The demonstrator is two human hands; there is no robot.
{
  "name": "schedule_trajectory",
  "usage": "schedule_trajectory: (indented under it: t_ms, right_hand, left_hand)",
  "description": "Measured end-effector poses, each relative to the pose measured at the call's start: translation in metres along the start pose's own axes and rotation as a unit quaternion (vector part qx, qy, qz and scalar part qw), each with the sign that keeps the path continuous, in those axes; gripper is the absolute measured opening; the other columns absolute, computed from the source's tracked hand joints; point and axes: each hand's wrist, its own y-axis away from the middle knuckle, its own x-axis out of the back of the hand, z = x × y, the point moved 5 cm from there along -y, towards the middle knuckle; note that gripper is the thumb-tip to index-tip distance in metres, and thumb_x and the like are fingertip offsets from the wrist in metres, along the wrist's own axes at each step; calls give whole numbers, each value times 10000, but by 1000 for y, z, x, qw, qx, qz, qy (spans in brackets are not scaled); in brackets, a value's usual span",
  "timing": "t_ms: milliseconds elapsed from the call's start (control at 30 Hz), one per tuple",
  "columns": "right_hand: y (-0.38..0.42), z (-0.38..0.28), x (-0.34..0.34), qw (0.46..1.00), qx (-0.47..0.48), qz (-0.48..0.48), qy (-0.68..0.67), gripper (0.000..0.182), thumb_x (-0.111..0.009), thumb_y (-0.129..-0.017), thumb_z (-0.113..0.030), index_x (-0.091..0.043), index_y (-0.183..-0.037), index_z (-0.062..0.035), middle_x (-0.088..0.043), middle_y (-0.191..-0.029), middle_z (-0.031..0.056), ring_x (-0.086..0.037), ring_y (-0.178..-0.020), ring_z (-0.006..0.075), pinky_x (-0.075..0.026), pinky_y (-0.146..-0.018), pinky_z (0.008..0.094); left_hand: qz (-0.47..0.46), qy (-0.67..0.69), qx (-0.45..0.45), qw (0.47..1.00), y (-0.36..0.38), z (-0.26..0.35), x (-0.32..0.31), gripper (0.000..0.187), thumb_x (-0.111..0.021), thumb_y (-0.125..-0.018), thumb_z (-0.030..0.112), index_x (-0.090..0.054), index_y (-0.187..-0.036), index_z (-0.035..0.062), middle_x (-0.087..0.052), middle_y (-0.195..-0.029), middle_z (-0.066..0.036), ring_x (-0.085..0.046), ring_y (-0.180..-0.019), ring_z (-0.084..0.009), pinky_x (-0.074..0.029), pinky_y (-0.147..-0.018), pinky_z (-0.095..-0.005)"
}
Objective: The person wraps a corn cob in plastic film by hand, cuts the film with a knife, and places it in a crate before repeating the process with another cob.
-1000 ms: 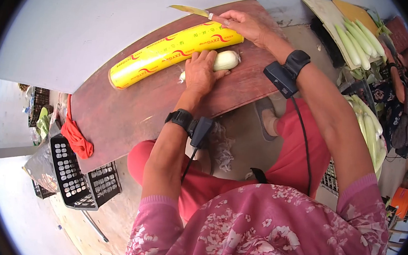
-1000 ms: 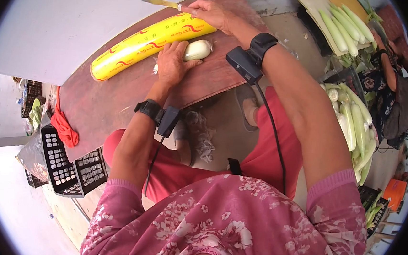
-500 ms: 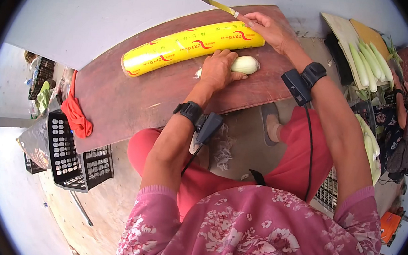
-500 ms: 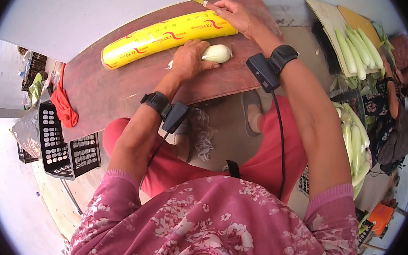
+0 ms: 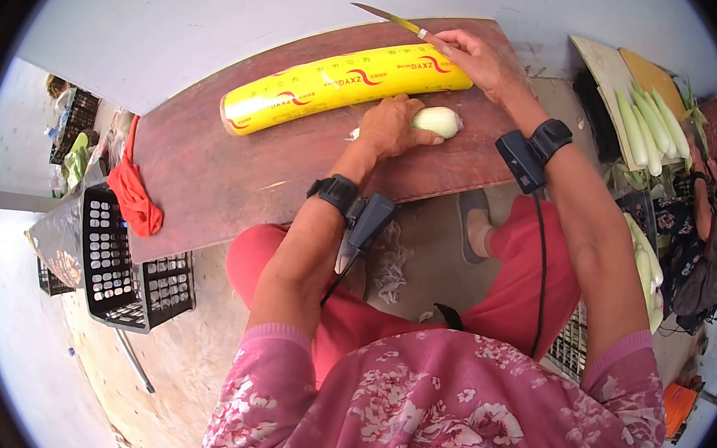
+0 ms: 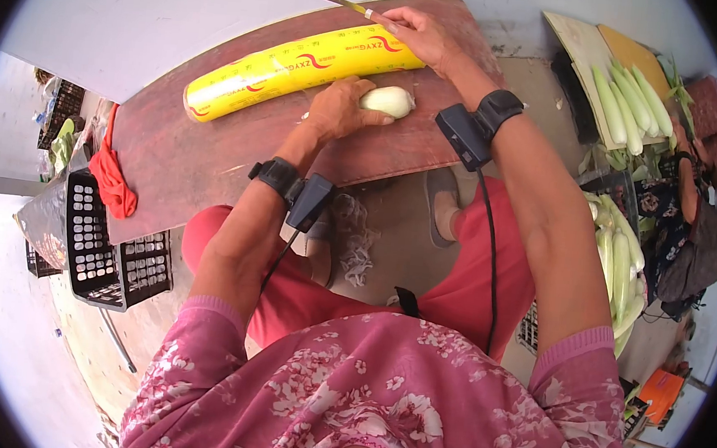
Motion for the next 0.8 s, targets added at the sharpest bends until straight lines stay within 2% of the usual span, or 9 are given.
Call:
schedule_trajectory:
  t_ms: [133,233,333,433,533,633,800]
  right_hand:
    - [2,-1,4,998,8,-38,-42,350,-598,-940,-172,-571,-1260,-34,-636,-1127,20,-570,-1014,84,-457,-916,244]
    - [6,-17,9,999,15,-50,-8,323,-601,-927,-119,-593,-1238,-30,-656,-1093,25,-587,-989,88,-470,-906,239]
    - [16,-49,12,993,41,-97,55,267,-601,-902,-69,-645,-1161,-20,-670,-1061,24,-591,-959,89,-471,-897,246]
    - [27,-70,14,968,44,-173,176,229,-608,-869,-28,-681,-1086,-9,-675,-1030,26,-589,-938,95,-475,-877,259]
    - [34,-72,6,962,41,-181,199,212,-604,-845,0,-689,-1039,11,-678,-985,37,-592,-921,120,-477,-858,274]
    - [29,-62,-3,950,112,-154,247,180,-646,-832,-58,-710,-999,-30,-697,-891,91,-626,-809,191,-498,-746,315]
    - [28,-78,-18,933,129,-157,298,190,-671,-813,-75,-693,-989,-7,-683,-851,145,-630,-771,248,-489,-722,342]
  left_hand:
    - [17,-28,-11,999,6,5,3,704,-781,-663,555,-628,-1182,105,-603,-1179,-125,-549,-1155,-312,-466,-938,-427]
    - [25,-37,-24,999,7,2,0,708,-787,-650,550,-621,-1172,101,-606,-1166,-126,-549,-1152,-311,-463,-938,-423]
    - [24,-41,-22,999,8,5,3,674,-797,-656,518,-621,-1156,101,-612,-1149,-119,-552,-1147,-303,-462,-935,-419]
    - [33,-59,-35,997,9,7,4,667,-786,-671,518,-609,-1168,110,-613,-1136,-130,-571,-1115,-323,-476,-908,-434]
    - [40,-64,-47,996,8,5,0,624,-782,-688,503,-609,-1140,109,-608,-1132,-124,-571,-1114,-318,-479,-897,-436]
    - [31,-53,-35,997,10,6,0,599,-778,-698,493,-604,-1121,105,-598,-1138,-118,-566,-1121,-310,-481,-891,-437]
    - [35,-52,-34,997,10,7,1,594,-777,-701,491,-599,-1113,102,-591,-1145,-116,-559,-1130,-307,-479,-893,-439]
